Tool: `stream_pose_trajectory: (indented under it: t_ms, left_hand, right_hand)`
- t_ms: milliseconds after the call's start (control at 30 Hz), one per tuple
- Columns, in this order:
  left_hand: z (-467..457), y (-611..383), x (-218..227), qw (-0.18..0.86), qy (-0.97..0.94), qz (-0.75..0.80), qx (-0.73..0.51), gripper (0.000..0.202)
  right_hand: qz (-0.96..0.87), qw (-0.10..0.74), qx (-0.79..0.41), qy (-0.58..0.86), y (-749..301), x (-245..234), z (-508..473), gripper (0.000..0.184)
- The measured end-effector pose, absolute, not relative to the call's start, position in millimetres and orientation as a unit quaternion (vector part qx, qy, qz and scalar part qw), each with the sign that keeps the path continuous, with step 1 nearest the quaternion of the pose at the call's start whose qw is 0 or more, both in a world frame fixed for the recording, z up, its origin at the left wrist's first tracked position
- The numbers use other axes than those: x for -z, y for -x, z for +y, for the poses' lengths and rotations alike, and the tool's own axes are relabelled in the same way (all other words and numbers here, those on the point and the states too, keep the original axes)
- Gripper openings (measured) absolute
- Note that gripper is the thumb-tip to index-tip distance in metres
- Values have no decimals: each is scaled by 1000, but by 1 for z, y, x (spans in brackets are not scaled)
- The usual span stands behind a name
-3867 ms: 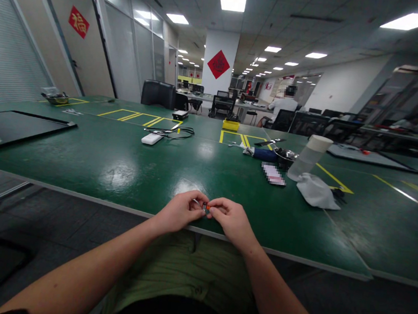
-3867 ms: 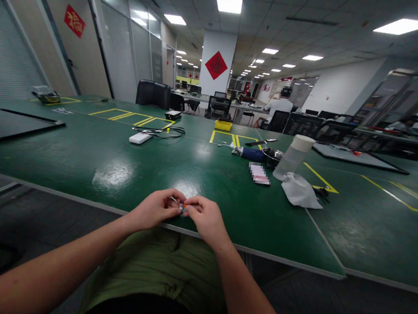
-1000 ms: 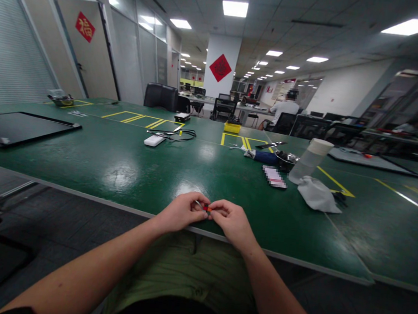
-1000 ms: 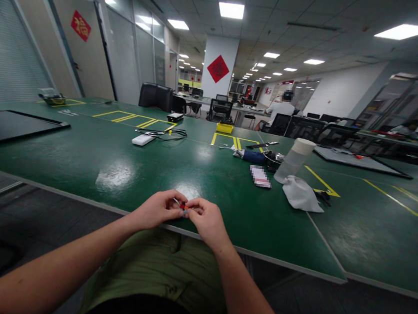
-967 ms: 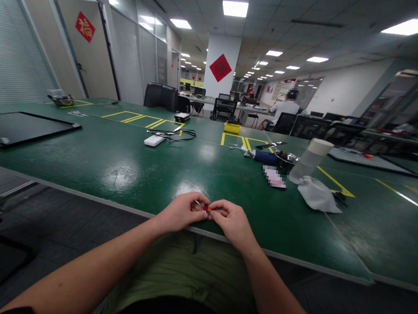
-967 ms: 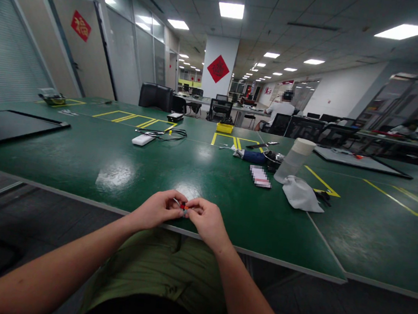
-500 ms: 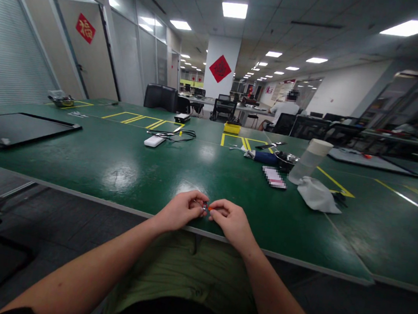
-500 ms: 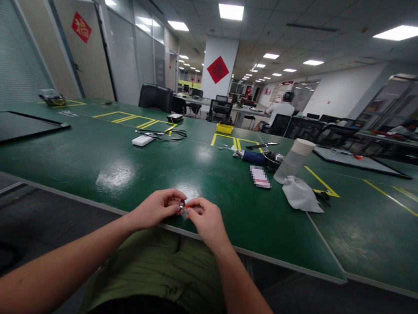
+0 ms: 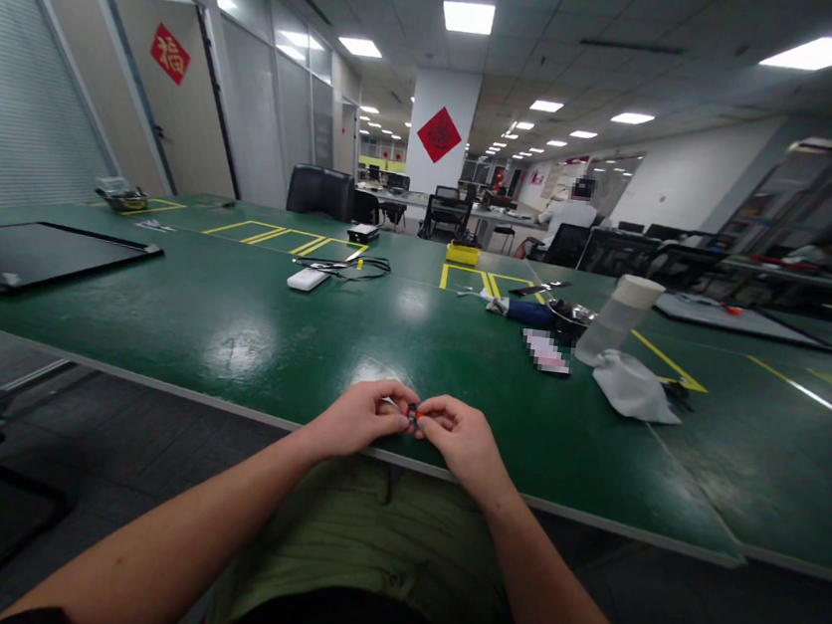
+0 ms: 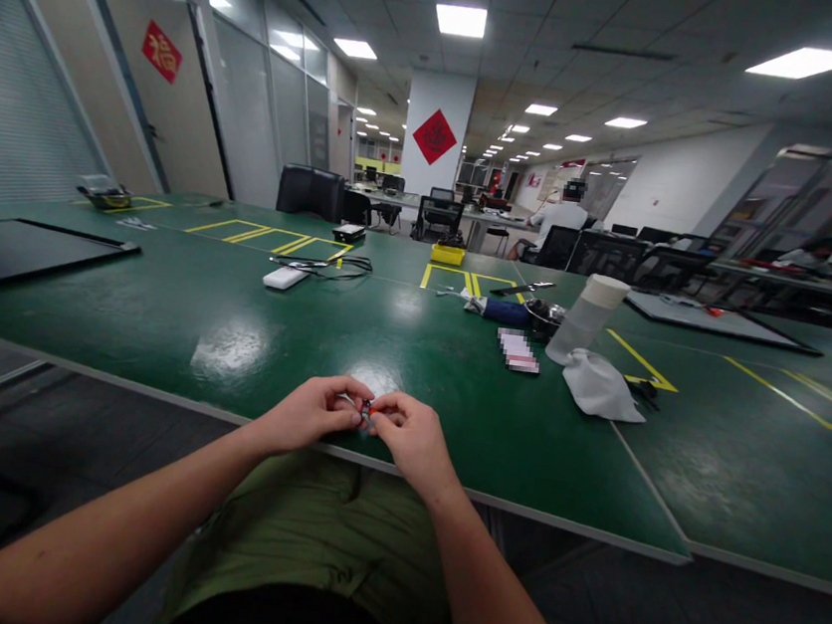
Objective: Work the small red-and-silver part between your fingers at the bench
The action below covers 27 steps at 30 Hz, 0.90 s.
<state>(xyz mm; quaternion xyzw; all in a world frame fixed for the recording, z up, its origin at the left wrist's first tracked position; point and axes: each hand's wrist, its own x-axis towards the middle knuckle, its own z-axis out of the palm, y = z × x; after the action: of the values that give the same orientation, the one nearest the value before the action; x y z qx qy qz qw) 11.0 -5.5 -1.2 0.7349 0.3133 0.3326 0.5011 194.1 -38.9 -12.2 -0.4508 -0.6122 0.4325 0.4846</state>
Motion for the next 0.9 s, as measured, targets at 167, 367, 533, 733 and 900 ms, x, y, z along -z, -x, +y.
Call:
stream_pose_trajectory:
  t_ms: [167, 367, 533, 733, 900]
  left_hand:
    - [-3, -12, 4, 536, -712, 291, -347, 32]
    - [-1, -11, 7, 567, -686, 283, -357, 25]
    - [-2, -12, 8, 557, -691, 297, -353, 18]
    - [-3, -12, 5, 516, -721, 316, -338, 12]
    - [-3, -12, 5, 502, -727, 325, -337, 13]
  right_hand:
    - [-613, 490, -432, 445, -195, 14, -38, 19]
    - [-608, 491, -431, 451, -194, 11, -39, 16]
    - [-618, 483, -423, 454, -195, 10, -40, 15]
    - [-626, 478, -418, 454, -196, 13, -39, 16]
    - [-633, 469, -410, 459, -196, 14, -39, 15]
